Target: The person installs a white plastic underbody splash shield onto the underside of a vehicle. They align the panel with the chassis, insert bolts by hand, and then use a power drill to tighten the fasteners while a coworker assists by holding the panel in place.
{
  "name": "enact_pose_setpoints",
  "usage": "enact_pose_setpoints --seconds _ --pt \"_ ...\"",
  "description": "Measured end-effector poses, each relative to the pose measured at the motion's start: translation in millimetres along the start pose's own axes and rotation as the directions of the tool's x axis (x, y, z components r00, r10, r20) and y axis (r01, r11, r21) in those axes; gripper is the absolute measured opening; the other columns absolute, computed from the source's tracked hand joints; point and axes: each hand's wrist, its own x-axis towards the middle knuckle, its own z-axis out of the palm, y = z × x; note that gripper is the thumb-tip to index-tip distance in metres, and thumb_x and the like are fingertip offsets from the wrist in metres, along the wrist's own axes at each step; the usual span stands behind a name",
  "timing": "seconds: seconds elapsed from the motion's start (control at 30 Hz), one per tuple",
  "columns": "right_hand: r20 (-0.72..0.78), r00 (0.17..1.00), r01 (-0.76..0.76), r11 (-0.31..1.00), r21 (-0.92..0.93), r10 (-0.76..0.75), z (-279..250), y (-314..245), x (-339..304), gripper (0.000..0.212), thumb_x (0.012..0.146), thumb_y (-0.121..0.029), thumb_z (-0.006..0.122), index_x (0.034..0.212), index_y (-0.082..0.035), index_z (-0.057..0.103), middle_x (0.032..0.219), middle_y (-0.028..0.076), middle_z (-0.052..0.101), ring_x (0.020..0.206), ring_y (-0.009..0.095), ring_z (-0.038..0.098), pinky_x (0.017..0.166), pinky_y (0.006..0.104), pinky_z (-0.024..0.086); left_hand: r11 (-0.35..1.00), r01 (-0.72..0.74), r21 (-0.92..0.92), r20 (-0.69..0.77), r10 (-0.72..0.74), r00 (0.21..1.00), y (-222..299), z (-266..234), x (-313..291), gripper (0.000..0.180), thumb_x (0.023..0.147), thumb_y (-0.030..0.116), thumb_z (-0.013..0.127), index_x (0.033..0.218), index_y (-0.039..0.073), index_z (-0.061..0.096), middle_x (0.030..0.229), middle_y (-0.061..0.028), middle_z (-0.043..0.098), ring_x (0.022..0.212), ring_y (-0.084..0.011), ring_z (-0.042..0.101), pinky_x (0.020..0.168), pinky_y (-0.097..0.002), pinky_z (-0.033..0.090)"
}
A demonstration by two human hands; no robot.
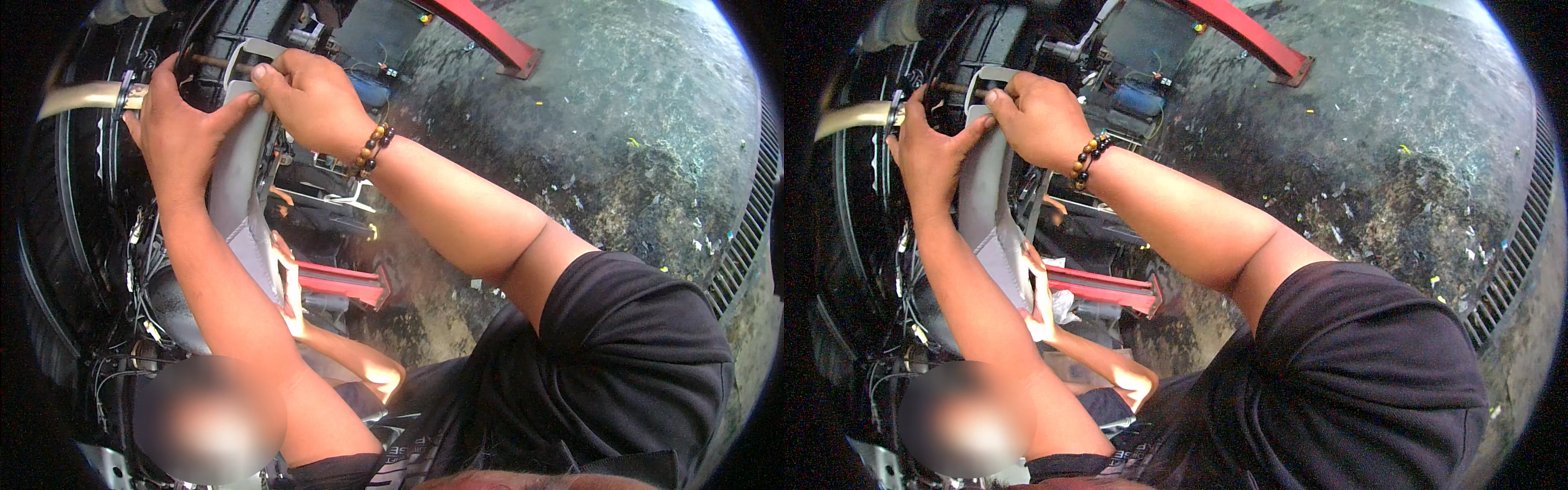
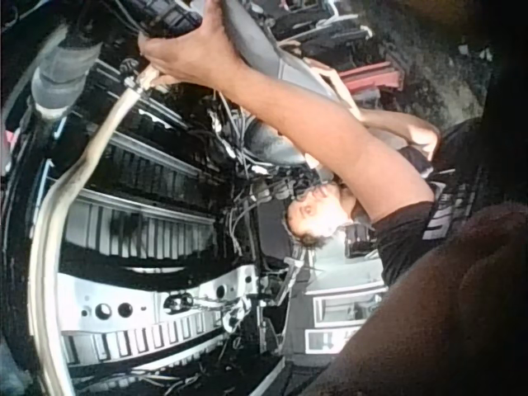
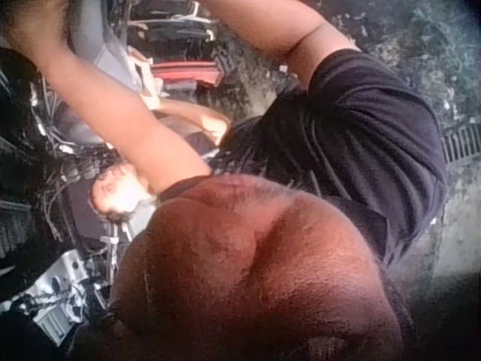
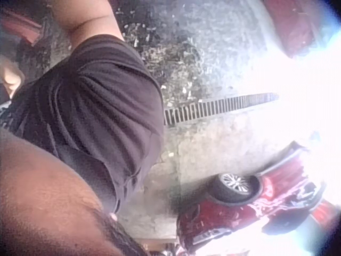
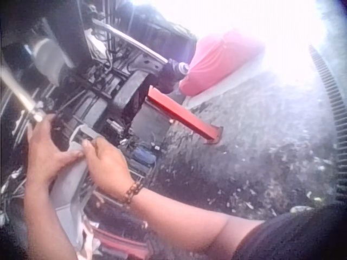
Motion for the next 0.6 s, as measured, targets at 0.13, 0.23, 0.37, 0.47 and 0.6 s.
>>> enact_pose_setpoints --seconds 0.13,0.23,0.37,0.47,0.6 --pt "-0.078 0.992 0.100 0.994 -0.049 -0.104 -7.3 -2.3 0.4 0.036 0.089 -0.036 0.071 0.093 -0.001 0.068 0.086 0.024 0.071 0.088 0.043 0.070 0.079 0.0504 0.054 0.999 -0.004 0.033 0.028 0.003 1.000 0.9 -1.4 2.8 0.103 0.064 0.058 0.089 0.145 0.006 0.052 0.136 -0.0162 0.065 0.130 -0.0333 0.059 0.122 -0.0630 0.016" --pt "-0.036 0.996 0.080 0.993 -0.086 -0.084 -8.3 -5.7 -2.6 0.035 0.092 -0.036 0.069 0.092 -0.001 0.068 0.086 0.025 0.071 0.089 0.042 0.070 0.079 0.0508 0.054 1.000 0.003 0.020 0.017 -0.003 1.000 -2.0 -1.6 -1.1 0.102 0.062 0.057 0.091 0.143 0.008 0.053 0.133 -0.0155 0.067 0.128 -0.0328 0.061 0.122 -0.0643 0.015" --pt "0.055 0.998 -0.030 0.998 -0.049 0.033 -3.3 -1.1 6.7 0.041 0.101 -0.037 0.058 0.089 0.001 0.069 0.081 0.020 0.072 0.082 0.037 0.071 0.077 0.0474 0.054 1.000 -0.002 -0.011 0.004 0.003 1.000 -0.3 -0.2 -0.1 0.099 0.061 0.054 0.093 0.142 0.011 0.055 0.129 -0.0144 0.069 0.126 -0.0325 0.062 0.122 -0.0648 0.014" --pt "0.219 0.942 -0.329 0.838 0.435 0.256 -1.3 -2.2 3.6 0.045 0.108 -0.038 0.049 0.087 -0.003 0.068 0.074 0.006 0.066 0.064 0.016 0.056 0.062 0.0322 0.044 1.000 0.019 -0.012 0.003 -0.019 1.000 0.8 -0.9 -2.3 0.097 0.060 0.051 0.094 0.141 0.012 0.056 0.129 -0.0137 0.069 0.126 -0.0326 0.062 0.123 -0.0644 0.014" --pt "0.291 0.946 -0.243 0.904 0.352 0.142 -8.9 -4.3 2.8 0.047 0.108 -0.039 0.050 0.085 -0.004 0.069 0.069 0.001 0.060 0.060 0.010 0.043 0.058 0.0265 0.038 0.999 0.029 -0.016 0.008 -0.029 1.000 2.1 -2.0 -2.2 0.097 0.060 0.051 0.094 0.141 0.012 0.056 0.129 -0.0133 0.069 0.125 -0.0324 0.062 0.123 -0.0639 0.013"
